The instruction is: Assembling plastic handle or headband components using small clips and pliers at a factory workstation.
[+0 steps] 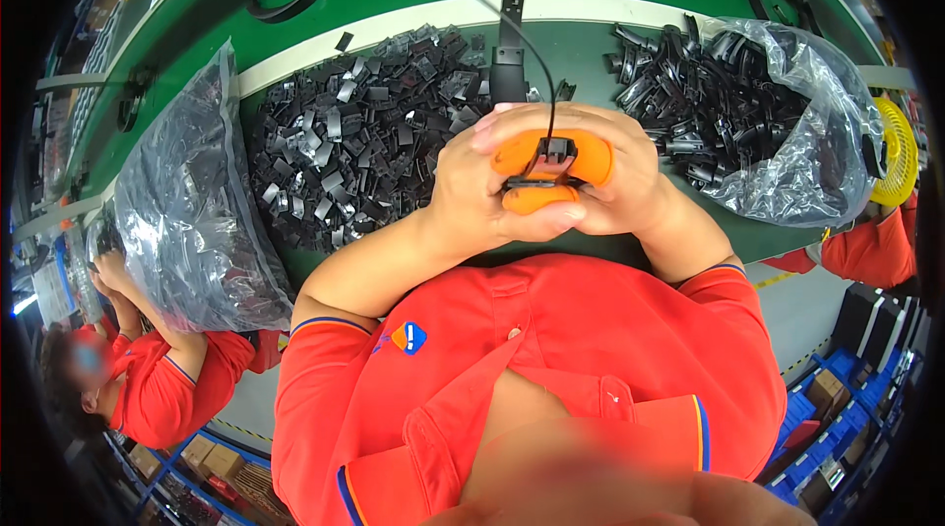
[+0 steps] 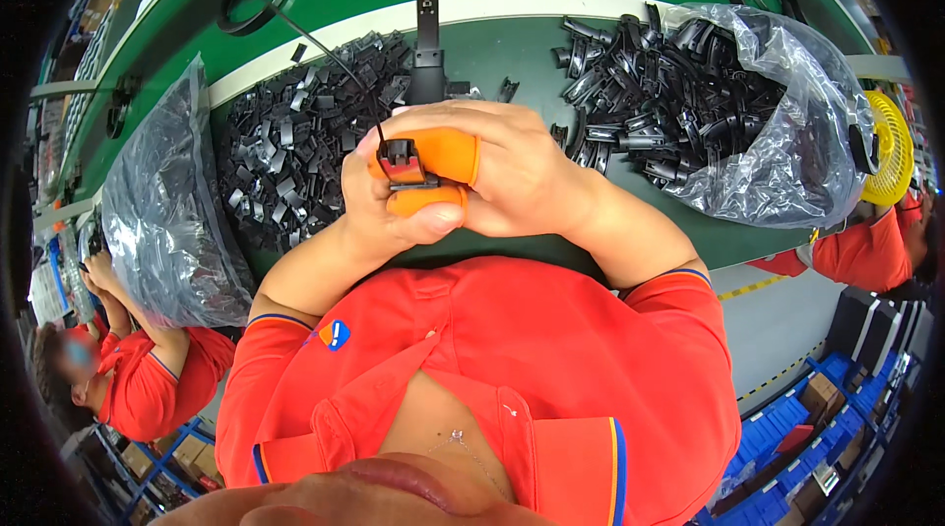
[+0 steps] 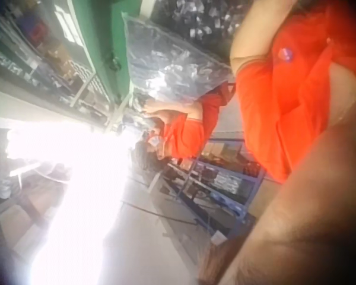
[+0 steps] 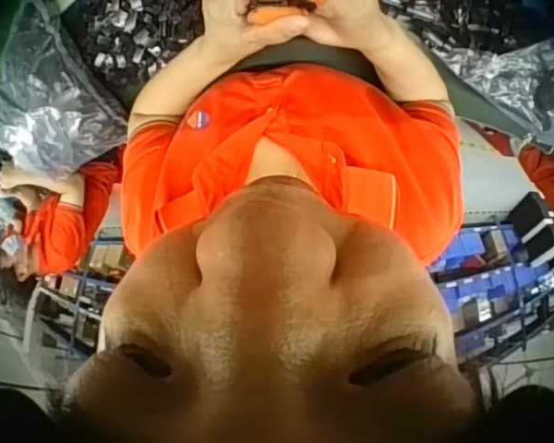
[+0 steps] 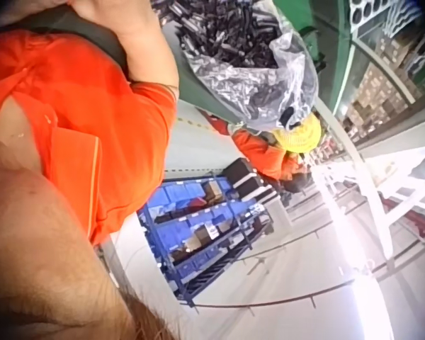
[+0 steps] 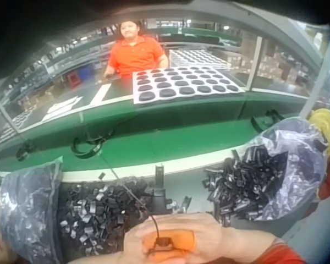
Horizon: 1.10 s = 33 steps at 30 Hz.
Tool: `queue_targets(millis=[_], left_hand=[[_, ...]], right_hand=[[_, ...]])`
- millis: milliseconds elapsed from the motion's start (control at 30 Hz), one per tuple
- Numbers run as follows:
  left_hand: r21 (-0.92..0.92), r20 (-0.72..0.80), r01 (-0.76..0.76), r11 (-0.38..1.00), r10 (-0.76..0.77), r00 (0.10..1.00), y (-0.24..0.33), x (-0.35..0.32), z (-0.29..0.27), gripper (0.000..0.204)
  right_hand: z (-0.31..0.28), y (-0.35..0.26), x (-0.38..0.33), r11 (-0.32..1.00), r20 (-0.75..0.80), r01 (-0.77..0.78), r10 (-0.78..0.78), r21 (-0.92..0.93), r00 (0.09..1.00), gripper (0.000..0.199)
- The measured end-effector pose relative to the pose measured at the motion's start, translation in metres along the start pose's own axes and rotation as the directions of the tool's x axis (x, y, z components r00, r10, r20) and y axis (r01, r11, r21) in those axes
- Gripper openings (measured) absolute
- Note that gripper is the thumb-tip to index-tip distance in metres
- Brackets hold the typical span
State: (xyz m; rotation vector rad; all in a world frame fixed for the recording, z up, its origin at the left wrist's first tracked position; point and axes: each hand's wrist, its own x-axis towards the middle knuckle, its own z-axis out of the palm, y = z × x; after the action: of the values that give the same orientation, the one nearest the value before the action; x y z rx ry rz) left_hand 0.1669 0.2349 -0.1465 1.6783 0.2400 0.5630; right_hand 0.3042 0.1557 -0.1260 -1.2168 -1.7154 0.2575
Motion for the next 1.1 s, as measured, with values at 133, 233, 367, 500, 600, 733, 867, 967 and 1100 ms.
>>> queue_targets(millis=[133,233,367,500,600,733,867,967,1100], left_hand=[[0.063,-0.003,-0.065,0.996,0.065,0.998,0.003,0.000,-0.002,0.045],[-0.027,0.100,-0.013,1.000,0.016,0.995,0.013,0.009,-0.005,0.044],[-0.050,0.210,0.031,0.998,-0.019,0.977,0.010,0.009,-0.010,0.043],[0.117,0.113,0.062,0.991,-0.076,0.991,0.009,0.009,-0.005,0.042],[0.106,0.112,0.133,0.985,-0.145,0.983,0.011,0.010,-0.007,0.043],[0.477,0.220,-0.274,0.835,0.188,0.957,0.013,0.014,-0.019,0.069],[0.547,0.199,-0.242,0.802,0.156,0.968,0.011,0.031,-0.033,0.095],[0.531,0.097,-0.148,0.834,0.114,0.989,0.002,0.044,-0.067,0.061],[0.670,0.003,-0.103,0.735,0.137,0.991,-0.028,0.090,-0.128,0.039]], right_hand=[[0.001,0.006,-0.001,0.996,0.051,0.014,-0.018,0.093,0.999,0.029],[-0.001,0.010,0.001,0.994,0.012,0.069,-0.070,0.083,0.997,0.031],[-0.005,0.006,0.006,0.984,0.096,0.166,-0.159,-0.065,0.983,0.031],[0.008,0.018,-0.002,0.985,0.010,0.092,-0.095,0.144,0.995,0.026],[0.013,0.020,0.000,0.986,-0.035,0.106,-0.102,0.130,0.994,0.025],[0.006,0.006,0.012,0.984,-0.007,0.016,-0.015,0.176,1.000,0.029],[-0.008,0.021,0.008,0.980,-0.100,-0.059,0.040,-0.190,0.994,0.038],[-0.022,0.034,0.032,0.927,-0.257,-0.374,0.351,-0.044,0.901,0.030],[-0.076,0.127,0.032,0.575,-0.173,-0.380,0.382,-0.725,0.908,0.033]])
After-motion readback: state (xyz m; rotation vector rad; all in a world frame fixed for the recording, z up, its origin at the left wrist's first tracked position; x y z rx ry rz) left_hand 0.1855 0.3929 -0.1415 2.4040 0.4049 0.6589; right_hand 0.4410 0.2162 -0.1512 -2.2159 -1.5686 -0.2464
